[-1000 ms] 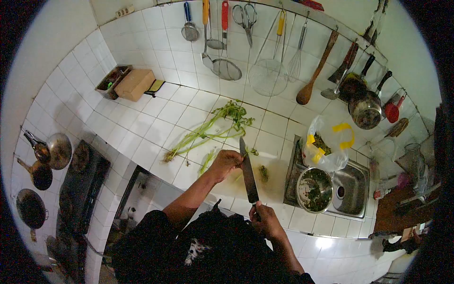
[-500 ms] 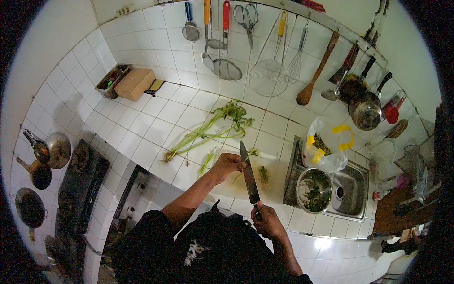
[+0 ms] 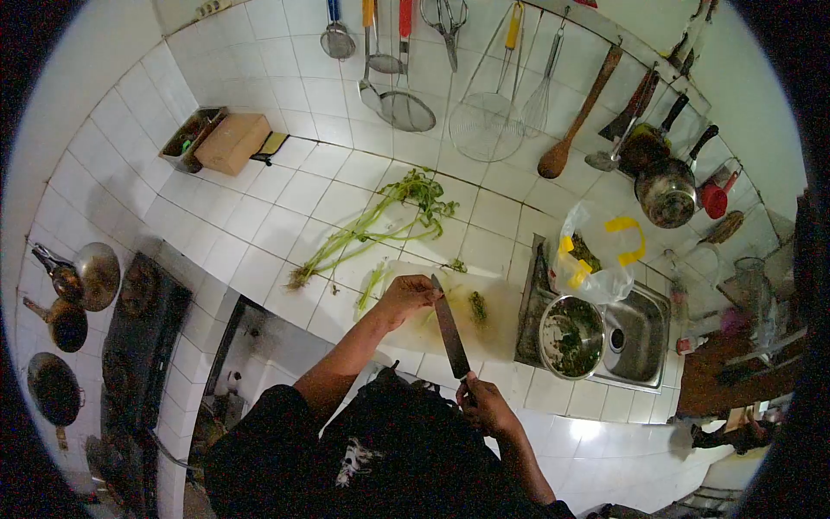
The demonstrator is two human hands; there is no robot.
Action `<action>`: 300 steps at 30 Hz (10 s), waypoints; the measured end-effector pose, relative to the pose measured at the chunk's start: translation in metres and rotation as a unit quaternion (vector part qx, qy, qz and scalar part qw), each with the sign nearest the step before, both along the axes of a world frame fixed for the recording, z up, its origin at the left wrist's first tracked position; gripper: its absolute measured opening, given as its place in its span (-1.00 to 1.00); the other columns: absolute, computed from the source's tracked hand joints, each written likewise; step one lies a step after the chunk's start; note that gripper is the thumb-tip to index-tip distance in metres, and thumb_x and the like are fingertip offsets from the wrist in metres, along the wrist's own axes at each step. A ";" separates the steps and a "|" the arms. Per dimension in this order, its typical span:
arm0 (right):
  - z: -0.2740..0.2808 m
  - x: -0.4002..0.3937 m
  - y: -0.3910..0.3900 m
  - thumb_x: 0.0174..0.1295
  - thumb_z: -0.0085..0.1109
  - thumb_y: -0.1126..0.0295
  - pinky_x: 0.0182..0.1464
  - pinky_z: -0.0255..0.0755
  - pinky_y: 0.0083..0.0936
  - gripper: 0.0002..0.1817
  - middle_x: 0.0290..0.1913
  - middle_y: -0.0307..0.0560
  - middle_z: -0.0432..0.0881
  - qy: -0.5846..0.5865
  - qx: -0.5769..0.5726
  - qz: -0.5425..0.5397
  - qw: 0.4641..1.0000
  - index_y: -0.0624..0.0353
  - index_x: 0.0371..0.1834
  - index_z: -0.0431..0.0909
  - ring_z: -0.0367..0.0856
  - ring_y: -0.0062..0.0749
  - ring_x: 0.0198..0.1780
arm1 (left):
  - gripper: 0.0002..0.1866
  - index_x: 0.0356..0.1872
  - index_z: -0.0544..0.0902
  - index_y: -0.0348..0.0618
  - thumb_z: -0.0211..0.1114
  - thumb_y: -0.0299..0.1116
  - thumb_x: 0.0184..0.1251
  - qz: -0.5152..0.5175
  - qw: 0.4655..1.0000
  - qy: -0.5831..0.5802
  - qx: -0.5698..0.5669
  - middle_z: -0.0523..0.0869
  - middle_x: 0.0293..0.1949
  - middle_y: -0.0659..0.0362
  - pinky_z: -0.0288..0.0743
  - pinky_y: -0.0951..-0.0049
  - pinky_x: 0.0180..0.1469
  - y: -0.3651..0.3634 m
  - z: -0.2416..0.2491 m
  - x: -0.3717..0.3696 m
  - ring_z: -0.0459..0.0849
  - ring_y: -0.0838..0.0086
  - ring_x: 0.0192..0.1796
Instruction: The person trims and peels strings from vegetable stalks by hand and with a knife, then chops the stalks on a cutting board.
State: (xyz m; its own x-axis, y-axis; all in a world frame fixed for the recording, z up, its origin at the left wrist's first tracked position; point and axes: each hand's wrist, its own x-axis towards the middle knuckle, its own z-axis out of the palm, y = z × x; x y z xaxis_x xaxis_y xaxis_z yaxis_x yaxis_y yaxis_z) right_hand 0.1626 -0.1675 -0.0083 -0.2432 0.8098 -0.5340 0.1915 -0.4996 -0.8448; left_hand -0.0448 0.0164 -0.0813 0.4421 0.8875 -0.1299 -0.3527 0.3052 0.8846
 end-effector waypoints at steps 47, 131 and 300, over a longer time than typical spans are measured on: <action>-0.061 0.062 -0.014 0.34 -0.18 -0.21 -0.75 -0.13 -0.58 -0.43 -0.78 -0.38 0.13 0.067 -0.068 -0.107 0.990 0.06 -0.56 0.36 0.02 -0.64 -0.80 | -0.80 -0.30 0.69 -0.04 0.36 -0.27 0.02 0.076 0.741 0.622 0.241 0.68 -0.30 0.04 0.55 0.21 -0.15 -0.019 -0.110 0.020 0.68 0.18 -0.19; 0.042 0.041 0.006 0.41 -0.25 -0.11 -0.62 0.00 -0.64 -0.45 -0.63 -0.32 0.30 0.124 -0.025 -0.055 0.990 0.16 -0.44 0.44 0.15 -0.65 -0.66 | -0.71 -0.23 0.50 -0.09 0.02 -0.09 0.47 0.057 0.989 0.066 0.119 0.30 -0.54 0.42 0.13 0.68 -0.48 -0.061 0.088 0.052 0.22 0.76 -0.50; 0.045 0.047 0.005 0.40 -0.25 -0.15 -0.71 -0.10 -0.61 -0.41 -0.73 -0.35 0.22 0.114 -0.011 -0.051 0.992 0.13 -0.54 0.41 0.08 -0.67 -0.76 | -0.69 -0.06 0.59 -0.22 0.37 -0.46 0.16 -0.033 0.997 -0.057 0.046 0.71 -0.20 0.16 0.51 0.51 -0.18 -0.042 0.056 0.044 0.62 0.54 -0.27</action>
State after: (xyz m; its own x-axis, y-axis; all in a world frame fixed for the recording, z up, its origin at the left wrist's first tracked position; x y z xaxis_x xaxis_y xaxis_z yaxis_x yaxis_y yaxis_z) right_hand 0.2100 -0.1621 0.0364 -0.2783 0.8248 -0.4923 -0.0561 -0.5256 -0.8489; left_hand -0.0010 -0.0258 -0.0251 0.5078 0.8615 0.0052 -0.4345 0.2508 0.8651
